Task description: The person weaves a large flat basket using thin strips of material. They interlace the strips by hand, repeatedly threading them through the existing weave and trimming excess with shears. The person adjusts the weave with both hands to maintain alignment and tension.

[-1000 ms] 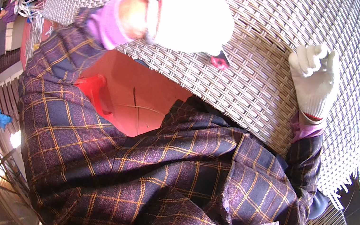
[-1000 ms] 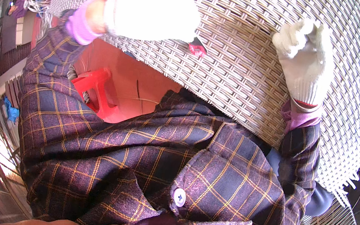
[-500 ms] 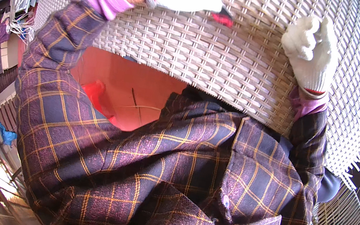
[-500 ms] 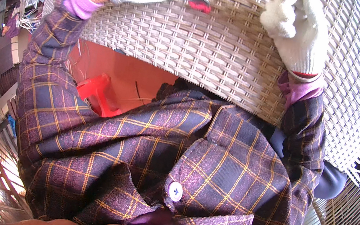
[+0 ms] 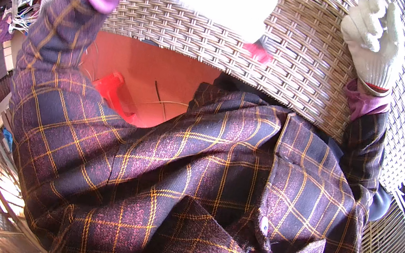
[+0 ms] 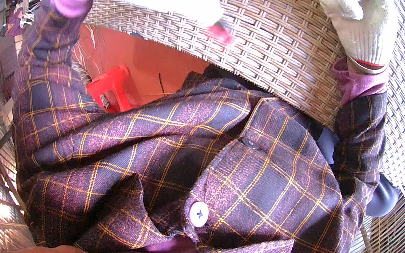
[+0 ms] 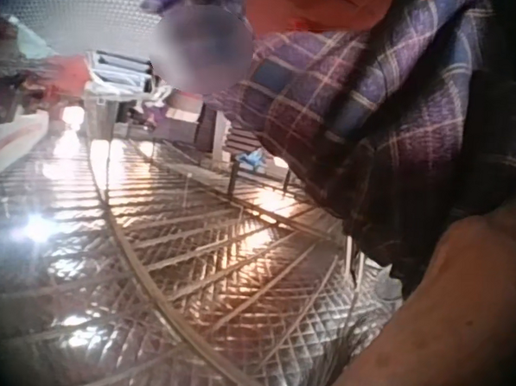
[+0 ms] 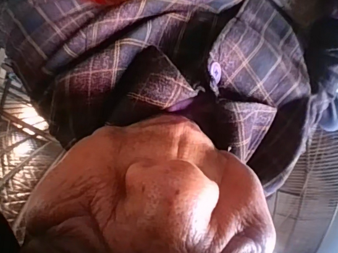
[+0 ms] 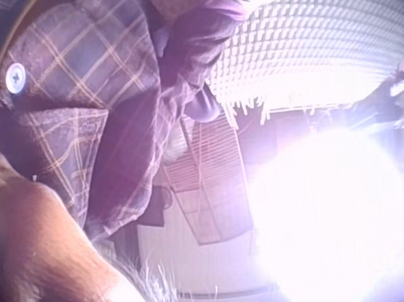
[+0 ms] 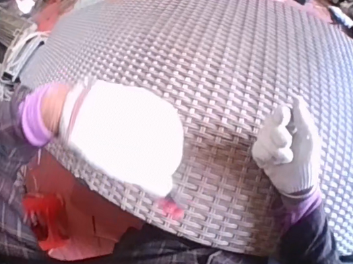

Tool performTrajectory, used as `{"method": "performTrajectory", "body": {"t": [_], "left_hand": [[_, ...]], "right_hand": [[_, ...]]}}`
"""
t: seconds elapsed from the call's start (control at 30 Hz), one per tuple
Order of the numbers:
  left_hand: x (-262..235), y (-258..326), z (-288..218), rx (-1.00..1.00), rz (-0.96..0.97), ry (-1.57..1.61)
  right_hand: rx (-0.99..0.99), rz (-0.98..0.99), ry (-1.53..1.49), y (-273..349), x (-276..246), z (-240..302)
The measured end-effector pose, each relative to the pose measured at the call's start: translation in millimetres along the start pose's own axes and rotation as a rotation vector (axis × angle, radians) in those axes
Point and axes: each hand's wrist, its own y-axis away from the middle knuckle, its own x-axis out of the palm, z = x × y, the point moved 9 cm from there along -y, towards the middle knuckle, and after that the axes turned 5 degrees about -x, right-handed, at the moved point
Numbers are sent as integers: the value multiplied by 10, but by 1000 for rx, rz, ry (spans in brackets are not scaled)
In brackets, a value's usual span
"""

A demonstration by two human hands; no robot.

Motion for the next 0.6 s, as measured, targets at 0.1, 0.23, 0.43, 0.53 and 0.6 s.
{"method": "performTrajectory", "body": {"t": [0.1,0.23,0.43,0.53,0.6], "left_hand": [[609,166,34,599,-280,-1344],[452,311,107,917,-541,-1478],[312,721,-61,1306,-742,-1384],[426,406,145,1036,-548,-1434],[427,394,145,1175,-520,-1257]], "right_hand": [[-6,27,-6,-39,-81,45],[85,325,57,-54,33,23],[26,201,118,-64,20,12],[-24,-26,113,-33,-75,9],[-5,-36,112,-18,-36,-24]]}}
